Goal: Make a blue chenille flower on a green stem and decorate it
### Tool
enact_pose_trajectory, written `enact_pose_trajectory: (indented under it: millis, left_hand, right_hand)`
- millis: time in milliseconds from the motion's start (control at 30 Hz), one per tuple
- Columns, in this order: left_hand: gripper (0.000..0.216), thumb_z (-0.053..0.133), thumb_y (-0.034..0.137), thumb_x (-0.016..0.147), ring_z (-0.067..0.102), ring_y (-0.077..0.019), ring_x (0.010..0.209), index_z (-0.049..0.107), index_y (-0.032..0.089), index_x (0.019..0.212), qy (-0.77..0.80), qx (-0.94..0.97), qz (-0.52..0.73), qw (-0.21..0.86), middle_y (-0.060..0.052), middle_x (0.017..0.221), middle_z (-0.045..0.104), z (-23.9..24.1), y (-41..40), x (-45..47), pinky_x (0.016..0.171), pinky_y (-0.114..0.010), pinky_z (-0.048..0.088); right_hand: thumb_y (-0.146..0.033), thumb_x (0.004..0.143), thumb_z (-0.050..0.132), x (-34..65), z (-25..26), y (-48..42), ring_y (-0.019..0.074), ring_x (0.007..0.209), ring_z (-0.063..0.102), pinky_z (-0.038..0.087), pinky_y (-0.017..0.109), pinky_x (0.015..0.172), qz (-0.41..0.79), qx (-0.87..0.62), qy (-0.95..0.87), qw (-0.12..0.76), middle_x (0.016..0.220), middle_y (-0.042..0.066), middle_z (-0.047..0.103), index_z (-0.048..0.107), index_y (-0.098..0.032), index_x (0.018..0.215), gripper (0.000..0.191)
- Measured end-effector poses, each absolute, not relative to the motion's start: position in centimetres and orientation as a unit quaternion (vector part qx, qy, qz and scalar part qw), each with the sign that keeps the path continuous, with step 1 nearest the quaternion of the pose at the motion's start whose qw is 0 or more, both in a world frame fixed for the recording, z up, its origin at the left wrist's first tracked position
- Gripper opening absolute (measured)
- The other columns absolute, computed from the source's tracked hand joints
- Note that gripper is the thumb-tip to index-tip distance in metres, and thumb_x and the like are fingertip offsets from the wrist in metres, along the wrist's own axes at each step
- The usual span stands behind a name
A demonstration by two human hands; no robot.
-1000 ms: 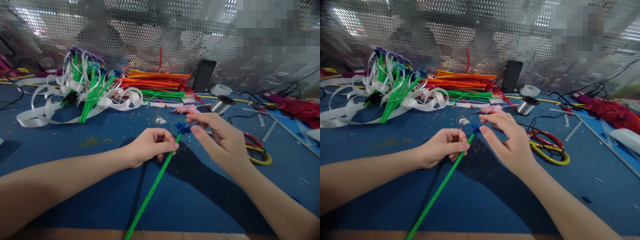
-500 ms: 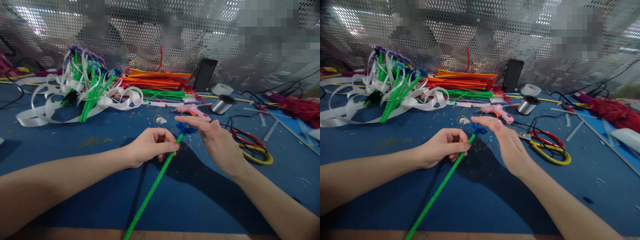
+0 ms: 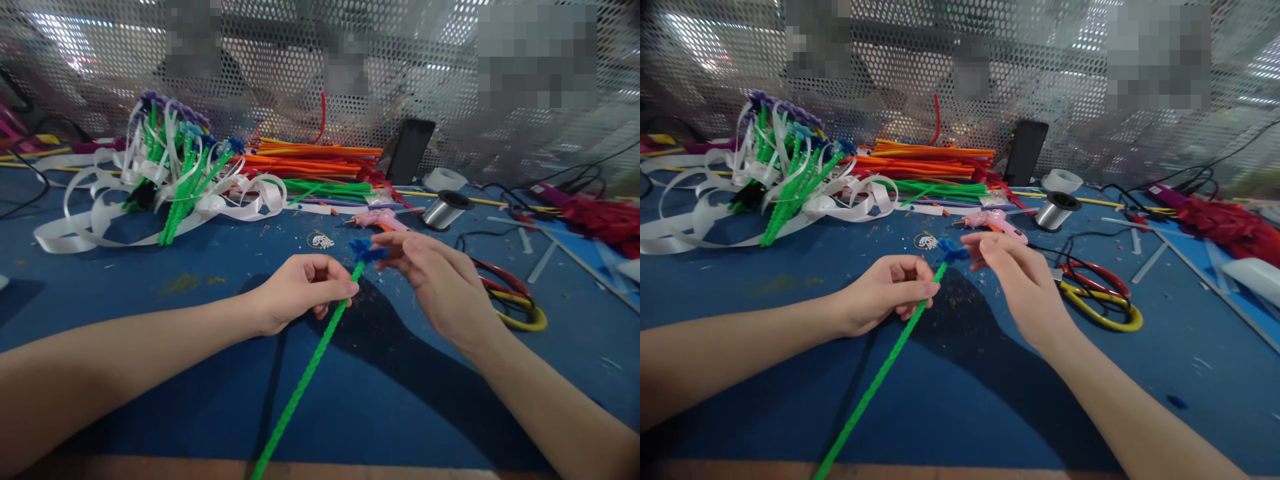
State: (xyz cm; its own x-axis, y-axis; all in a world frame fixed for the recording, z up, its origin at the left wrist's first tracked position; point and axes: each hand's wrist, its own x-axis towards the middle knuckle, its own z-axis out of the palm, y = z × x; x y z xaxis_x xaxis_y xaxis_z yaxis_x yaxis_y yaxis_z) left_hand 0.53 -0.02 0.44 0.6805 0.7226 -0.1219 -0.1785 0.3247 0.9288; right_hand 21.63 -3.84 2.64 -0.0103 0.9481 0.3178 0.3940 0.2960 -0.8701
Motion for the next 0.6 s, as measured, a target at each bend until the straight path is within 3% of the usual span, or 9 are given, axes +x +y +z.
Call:
enact_pose_trajectory:
  millis: [67, 133, 300, 600]
  left_hand:
    - [0.029, 0.088, 0.029, 0.070, 0.042, -0.0004, 0.041, 0.063, 0.014, 0.073, 0.265, 0.484, 0.306, 0.776, 0.003, 0.066, 0.068, 0.4, 0.1, 0.5, 0.043, -0.017, 0.036]
    - [0.027, 0.087, 0.029, 0.072, 0.041, 0.0003, 0.041, 0.064, 0.014, 0.073, 0.258, 0.475, 0.314, 0.780, 0.003, 0.067, 0.069, 0.3, 0.2, 0.4, 0.043, -0.017, 0.036]
    - [0.021, 0.085, 0.029, 0.075, 0.043, -0.0002, 0.044, 0.069, 0.015, 0.076, 0.239, 0.500, 0.304, 0.775, 0.002, 0.073, 0.072, -0.2, 0.3, 0.3, 0.045, -0.017, 0.036]
    - [0.028, 0.091, 0.034, 0.066, 0.052, -0.0059, 0.053, 0.072, 0.015, 0.074, 0.253, 0.520, 0.291, 0.762, 0.000, 0.067, 0.070, 0.0, -0.1, 0.3, 0.046, -0.019, 0.035]
  right_hand:
    - [-0.043, 0.090, 0.066, 21.4, 2.7, -3.9, 0.0207, 0.078, 0.067, 0.055, 0.035, 0.068, 0.387, -0.529, -0.557, 0.510, 0.088, 0.004, 0.071, 0.077, -0.026, 0.087, 0.020]
    - [-0.039, 0.080, 0.077, 21.0, 3.0, -4.1, 0.0159, 0.067, 0.059, 0.048, 0.029, 0.058, 0.488, -0.541, -0.481, 0.488, 0.074, 0.002, 0.064, 0.077, -0.021, 0.079, 0.018]
    - [-0.040, 0.079, 0.080, 19.6, 3.2, -5.0, 0.0107, 0.065, 0.045, 0.045, 0.026, 0.061, 0.679, -0.467, -0.373, 0.427, 0.071, -0.002, 0.049, 0.076, -0.020, 0.087, 0.022]
    - [-0.043, 0.079, 0.080, 18.4, 2.8, -5.3, 0.0114, 0.063, 0.043, 0.051, 0.027, 0.068, 0.708, -0.434, -0.301, 0.468, 0.069, -0.004, 0.044, 0.076, -0.025, 0.096, 0.025]
